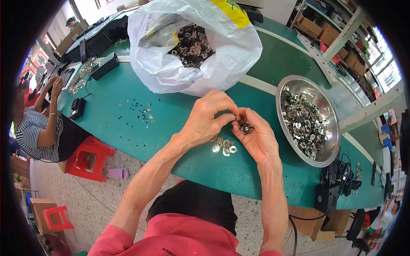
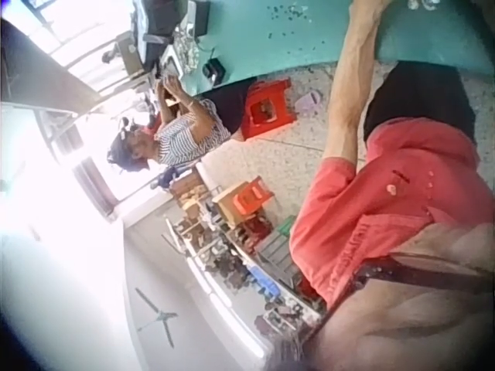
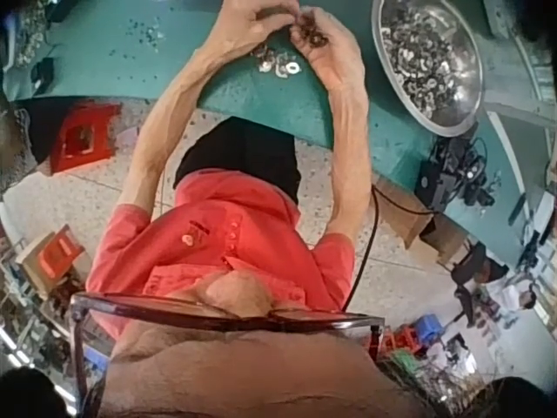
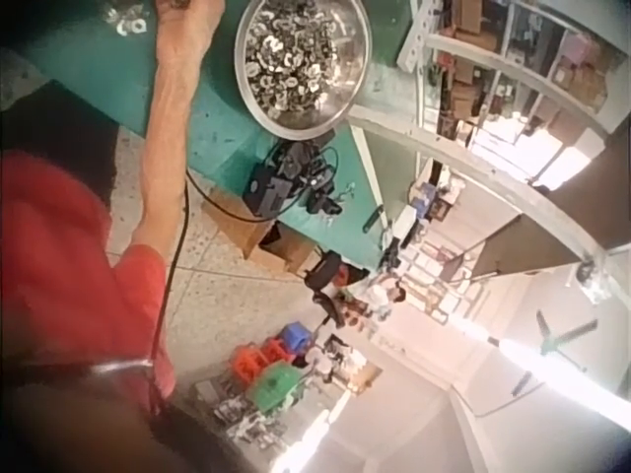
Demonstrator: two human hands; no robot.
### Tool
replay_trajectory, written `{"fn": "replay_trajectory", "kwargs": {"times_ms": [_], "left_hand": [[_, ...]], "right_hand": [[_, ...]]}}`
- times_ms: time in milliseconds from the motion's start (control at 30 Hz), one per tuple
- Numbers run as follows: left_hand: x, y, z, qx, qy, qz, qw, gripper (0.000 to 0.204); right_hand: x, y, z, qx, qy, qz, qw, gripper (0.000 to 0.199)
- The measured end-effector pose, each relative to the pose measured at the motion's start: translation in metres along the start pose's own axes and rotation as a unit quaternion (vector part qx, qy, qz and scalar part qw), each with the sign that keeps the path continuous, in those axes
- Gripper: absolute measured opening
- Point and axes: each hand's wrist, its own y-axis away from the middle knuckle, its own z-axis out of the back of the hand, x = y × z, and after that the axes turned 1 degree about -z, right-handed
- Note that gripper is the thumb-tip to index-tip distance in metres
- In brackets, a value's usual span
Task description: The person picks up small washers by hand and places them onto metal bolts or screws.
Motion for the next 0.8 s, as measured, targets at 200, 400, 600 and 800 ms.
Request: {"fn": "replay_trajectory", "kwargs": {"times_ms": [200,400,600,800], "left_hand": [[-0.001,0.003,-0.009,-0.004,0.011,-0.062,0.998,0.012],[-0.006,0.0,-0.005,-0.029,0.017,-0.051,0.998,0.016],[-0.004,0.004,0.004,0.094,-0.01,-0.051,0.994,0.023],[-0.016,0.009,0.003,0.23,-0.06,-0.075,0.968,0.022]], "right_hand": [[-0.004,0.001,-0.008,0.016,-0.03,-0.036,0.999,0.023],[-0.001,-0.004,0.007,0.019,-0.066,-0.037,0.997,0.025],[0.006,-0.006,0.014,-0.024,-0.087,-0.011,0.996,0.026],[0.003,-0.01,0.014,-0.034,-0.093,-0.026,0.995,0.025]]}}
